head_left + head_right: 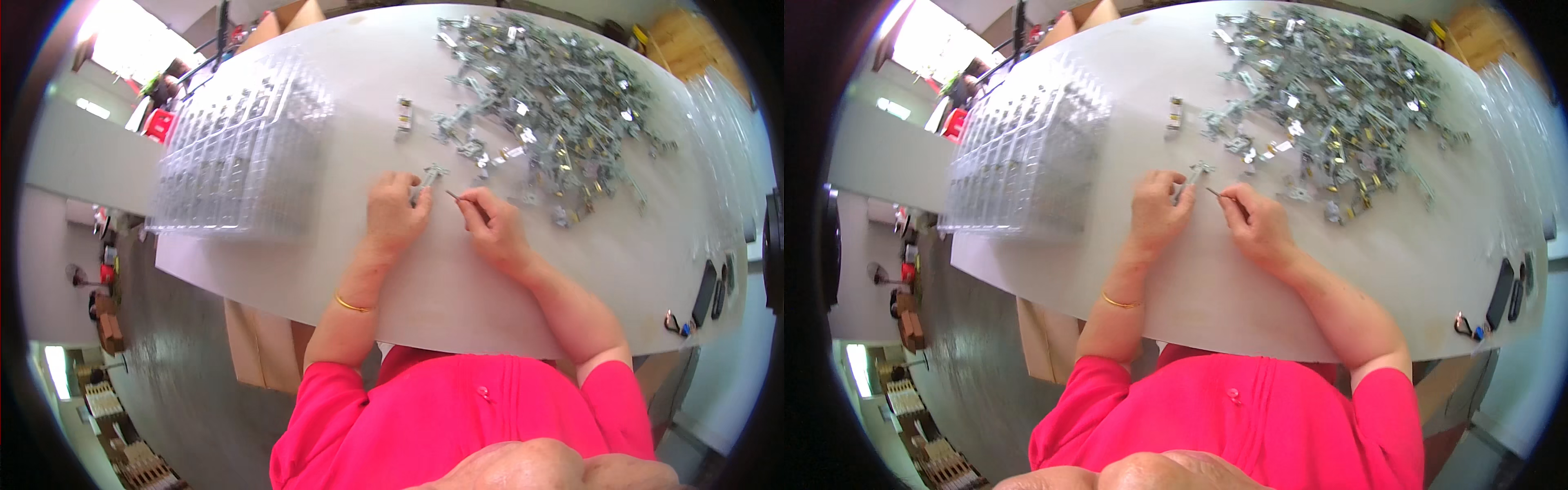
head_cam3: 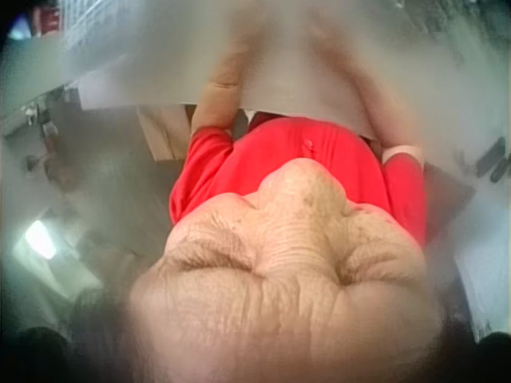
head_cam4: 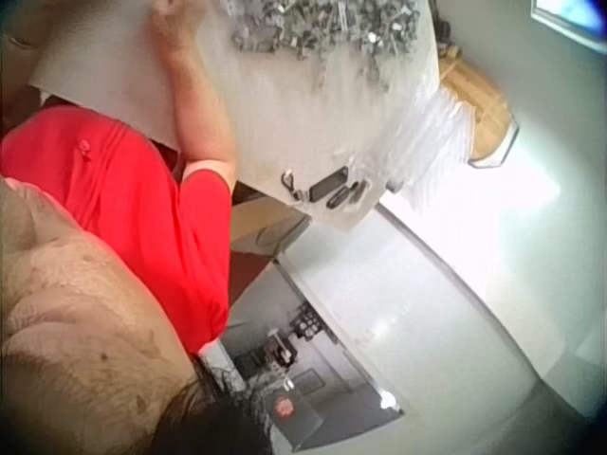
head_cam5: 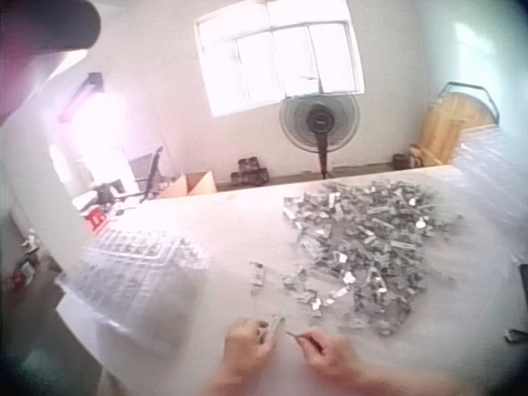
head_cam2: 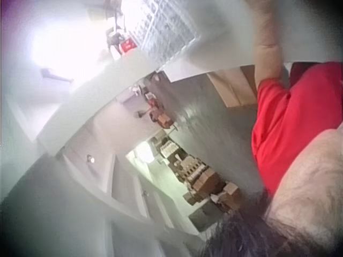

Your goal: The person assembles metal components by hand using a small pin and places them into a plastic organizer. The person then takes plastic trays from a stack, sets them on the table, and assembles more metal components.

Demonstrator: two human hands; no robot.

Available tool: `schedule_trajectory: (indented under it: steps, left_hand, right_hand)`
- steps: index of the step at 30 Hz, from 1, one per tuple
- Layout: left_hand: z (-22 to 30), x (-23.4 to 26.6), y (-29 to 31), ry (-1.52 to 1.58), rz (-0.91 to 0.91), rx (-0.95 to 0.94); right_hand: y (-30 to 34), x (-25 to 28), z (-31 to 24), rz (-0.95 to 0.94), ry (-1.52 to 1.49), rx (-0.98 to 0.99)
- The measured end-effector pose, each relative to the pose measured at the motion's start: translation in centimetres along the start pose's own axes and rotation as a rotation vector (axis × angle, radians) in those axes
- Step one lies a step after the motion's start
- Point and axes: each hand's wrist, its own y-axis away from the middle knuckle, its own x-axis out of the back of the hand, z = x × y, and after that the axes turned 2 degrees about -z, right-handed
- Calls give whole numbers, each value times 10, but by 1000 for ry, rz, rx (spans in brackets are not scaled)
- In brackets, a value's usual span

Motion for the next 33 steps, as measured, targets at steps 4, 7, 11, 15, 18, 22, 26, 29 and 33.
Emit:
schedule_trajectory:
  steps: [4, 7, 11, 15, 18, 22, 26, 29, 33]
  left_hand:
    - [1, -9, 2, 63, 7, 41]
    - [1, -11, 3, 84, 46, -26]
    - [2, -1, 4, 53, 70, -31]
    - [20, 16, -1, 116, 86, 5]
    - [43, 41, -2, 152, 123, -3]
    - [60, 74, -6, 126, 156, -85]
    - [52, 119, -6, 22, 239, -45]
    - [30, 155, -12, -92, 341, -6]
    - [0, 197, -15, -196, 445, 153]
  right_hand:
    - [3, 3, 0, 19, 64, 9]
    - [4, 3, 8, 8, -2, -22]
    - [3, 1, 11, 1, -140, -22]
    - [0, 4, 8, -2, -232, -75]
    - [0, 3, 9, -9, -262, -95]
    - [-1, 5, 12, -6, -249, -102]
    - [-2, 5, 12, -5, -259, -102]
    - [-3, 4, 13, -10, -238, -97]
    - [-1, 2, 10, -10, -238, -122]
